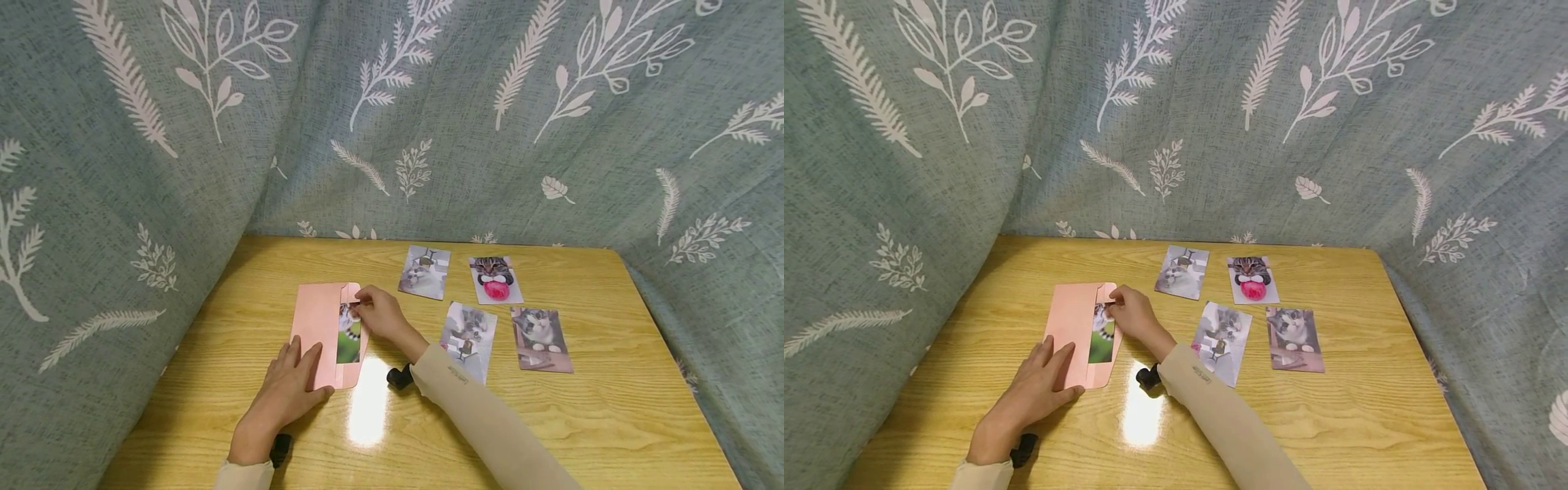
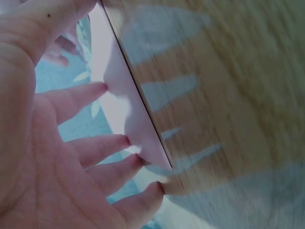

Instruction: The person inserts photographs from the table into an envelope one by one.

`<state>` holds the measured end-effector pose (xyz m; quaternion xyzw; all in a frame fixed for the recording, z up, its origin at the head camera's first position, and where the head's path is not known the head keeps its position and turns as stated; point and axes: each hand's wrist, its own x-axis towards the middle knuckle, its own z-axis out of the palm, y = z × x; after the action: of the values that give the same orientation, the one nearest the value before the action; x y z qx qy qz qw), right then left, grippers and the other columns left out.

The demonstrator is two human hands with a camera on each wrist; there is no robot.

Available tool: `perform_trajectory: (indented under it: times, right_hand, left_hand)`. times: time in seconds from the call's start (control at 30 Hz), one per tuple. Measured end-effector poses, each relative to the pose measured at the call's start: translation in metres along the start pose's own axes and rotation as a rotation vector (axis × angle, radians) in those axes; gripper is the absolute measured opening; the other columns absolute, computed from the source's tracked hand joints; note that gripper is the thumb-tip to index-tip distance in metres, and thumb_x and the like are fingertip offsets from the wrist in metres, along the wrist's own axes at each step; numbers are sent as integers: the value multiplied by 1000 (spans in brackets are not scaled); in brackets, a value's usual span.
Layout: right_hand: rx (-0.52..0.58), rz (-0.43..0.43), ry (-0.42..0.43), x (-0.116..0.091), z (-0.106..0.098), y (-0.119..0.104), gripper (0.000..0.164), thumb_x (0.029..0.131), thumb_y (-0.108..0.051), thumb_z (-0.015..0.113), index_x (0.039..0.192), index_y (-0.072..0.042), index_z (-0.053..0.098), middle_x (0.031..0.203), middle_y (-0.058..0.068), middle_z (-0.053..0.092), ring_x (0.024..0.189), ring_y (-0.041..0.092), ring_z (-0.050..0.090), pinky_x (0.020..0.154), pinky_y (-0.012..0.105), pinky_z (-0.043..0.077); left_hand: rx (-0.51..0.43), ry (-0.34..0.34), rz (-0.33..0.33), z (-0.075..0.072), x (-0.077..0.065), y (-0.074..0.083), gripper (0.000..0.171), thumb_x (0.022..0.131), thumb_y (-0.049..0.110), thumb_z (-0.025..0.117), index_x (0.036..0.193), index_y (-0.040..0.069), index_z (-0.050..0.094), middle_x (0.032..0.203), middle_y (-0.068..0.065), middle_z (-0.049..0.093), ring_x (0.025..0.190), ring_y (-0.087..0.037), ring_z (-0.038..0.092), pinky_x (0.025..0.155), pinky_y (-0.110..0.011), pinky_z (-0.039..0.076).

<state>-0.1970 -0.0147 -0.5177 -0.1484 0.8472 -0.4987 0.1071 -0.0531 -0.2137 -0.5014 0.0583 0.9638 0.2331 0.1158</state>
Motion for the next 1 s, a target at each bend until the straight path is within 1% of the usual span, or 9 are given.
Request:
perform_trajectory:
  times: [0.1,0.2,0.3,0.43,0.53,0.63,0.73,0.87,1.0]
  right_hand:
    - [-5,10,-13,-7,-3,0,25,99,-6,59,123,-3,64,118,12,67,104,24,67,82,34,55]
    - [3,21,-26,-14,-5,-1,26,98,-7,59,123,-4,64,120,11,67,106,24,67,82,34,54]
    - [27,26,-48,-22,-7,-2,26,98,-8,60,123,-4,64,118,11,67,102,23,67,79,32,55]
    - [55,24,-79,-31,-8,-3,28,99,-9,60,125,-3,63,115,10,68,93,19,68,71,30,54]
    - [64,26,-94,-37,-9,-3,27,99,-9,60,125,-5,63,112,8,68,91,17,67,68,30,54]
    - [91,28,-109,-43,-9,-3,26,99,-8,61,124,-5,64,109,7,68,90,17,67,69,29,55]
    - [137,37,-126,-46,-8,-3,27,98,-6,62,125,-3,63,107,9,68,84,19,68,64,28,55]
    - [175,51,-134,-49,-4,-1,28,99,-5,61,127,-3,61,106,10,68,79,19,69,55,27,52]
    - [218,60,-140,-50,-1,-1,29,99,-4,60,128,-2,60,110,14,68,80,21,70,56,29,54]
  left_hand:
    - [0,1,-3,1,0,0,82,88,37,76,153,5,38,157,-38,12,144,-55,10,113,-69,13]
    - [-2,6,1,1,0,-1,82,88,38,77,152,4,39,157,-38,13,144,-56,11,112,-70,13]
    - [-6,9,5,2,0,-1,82,87,38,78,152,4,40,156,-39,13,143,-57,11,111,-70,13]
    - [-6,11,8,2,1,-2,82,88,37,77,152,4,39,156,-39,13,143,-57,10,112,-70,13]
    - [-8,11,14,1,1,-3,82,88,37,77,153,4,39,156,-39,12,143,-57,10,112,-70,13]
    - [-6,10,17,1,1,-3,82,88,37,77,152,4,39,156,-39,13,143,-57,10,111,-70,13]
    - [-6,11,16,1,1,-3,82,88,37,77,152,4,39,156,-40,13,143,-57,11,111,-71,13]
    - [-4,16,18,1,1,-2,82,87,37,78,152,3,40,156,-40,14,143,-57,11,111,-71,13]
    - [1,20,21,2,1,-2,82,87,37,78,151,3,41,155,-40,15,143,-57,12,111,-71,13]
